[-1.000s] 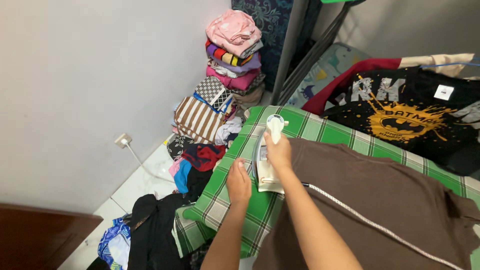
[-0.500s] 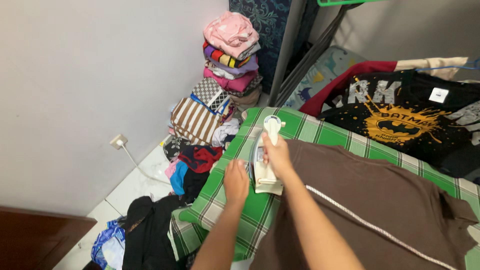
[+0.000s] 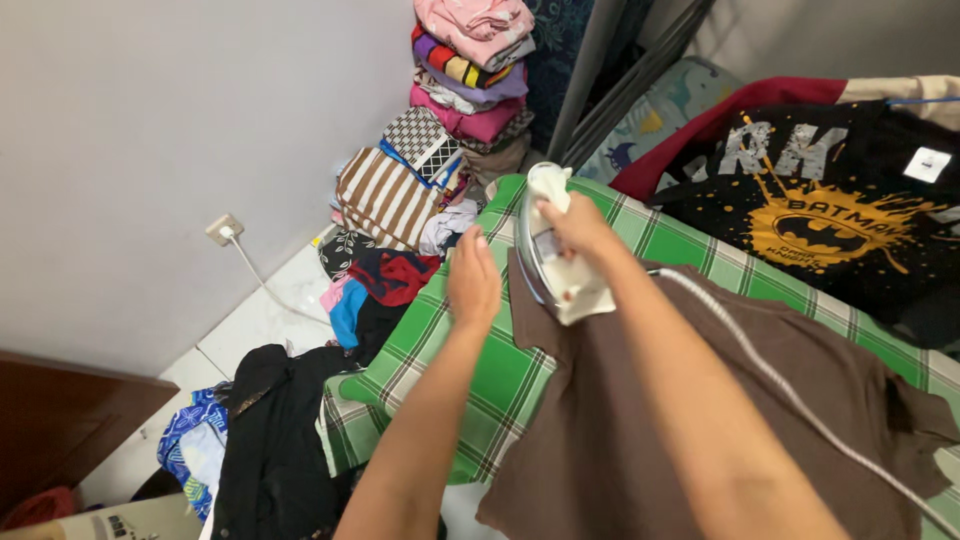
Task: The person irons a brown t-shirt on a green plaid ironing board, smoothing the fabric with both hands and using a white iron. After ironing, the person places the t-shirt on a blue hanger and hangs it on a metal rack.
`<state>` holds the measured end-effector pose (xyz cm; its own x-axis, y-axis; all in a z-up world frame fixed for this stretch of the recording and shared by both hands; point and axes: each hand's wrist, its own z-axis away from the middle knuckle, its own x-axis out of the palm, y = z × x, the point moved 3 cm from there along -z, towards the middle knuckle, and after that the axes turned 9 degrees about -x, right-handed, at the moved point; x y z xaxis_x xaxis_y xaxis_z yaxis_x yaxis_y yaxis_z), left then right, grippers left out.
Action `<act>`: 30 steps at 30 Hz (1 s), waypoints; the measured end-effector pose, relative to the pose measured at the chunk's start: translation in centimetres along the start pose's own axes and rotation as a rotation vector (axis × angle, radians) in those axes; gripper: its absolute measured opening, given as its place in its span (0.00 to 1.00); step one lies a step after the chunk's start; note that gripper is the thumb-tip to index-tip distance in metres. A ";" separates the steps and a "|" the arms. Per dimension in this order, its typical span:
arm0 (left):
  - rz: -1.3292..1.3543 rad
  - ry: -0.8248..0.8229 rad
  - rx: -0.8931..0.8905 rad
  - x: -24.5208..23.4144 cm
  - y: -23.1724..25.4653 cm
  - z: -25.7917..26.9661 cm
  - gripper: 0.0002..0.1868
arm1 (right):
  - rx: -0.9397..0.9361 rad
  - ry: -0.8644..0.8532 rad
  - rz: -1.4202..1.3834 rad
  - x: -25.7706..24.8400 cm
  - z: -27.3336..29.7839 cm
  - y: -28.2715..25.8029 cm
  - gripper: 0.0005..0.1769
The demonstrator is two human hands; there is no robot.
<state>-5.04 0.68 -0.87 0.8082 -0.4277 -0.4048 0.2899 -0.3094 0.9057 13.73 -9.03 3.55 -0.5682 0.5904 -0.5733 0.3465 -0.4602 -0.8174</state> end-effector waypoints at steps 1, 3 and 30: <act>0.035 0.051 0.130 0.1 1.6 0.3 0.20 | 0.005 -0.055 -0.013 -0.8 0.5 0.4 0.19; 0.091 0.093 0.282 1.0 4.2 0.8 0.19 | 0.012 -0.156 -0.039 -2.1 2.6 1.4 0.18; -0.736 -0.433 0.678 11.0 1.6 4.2 0.35 | 0.366 0.281 0.515 -16.1 15.0 7.7 0.19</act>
<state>2.16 -8.11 -4.45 0.2643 -0.1676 -0.9498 0.1787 -0.9592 0.2190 14.35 -32.09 7.32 -0.1673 0.3632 -0.9166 0.2177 -0.8931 -0.3936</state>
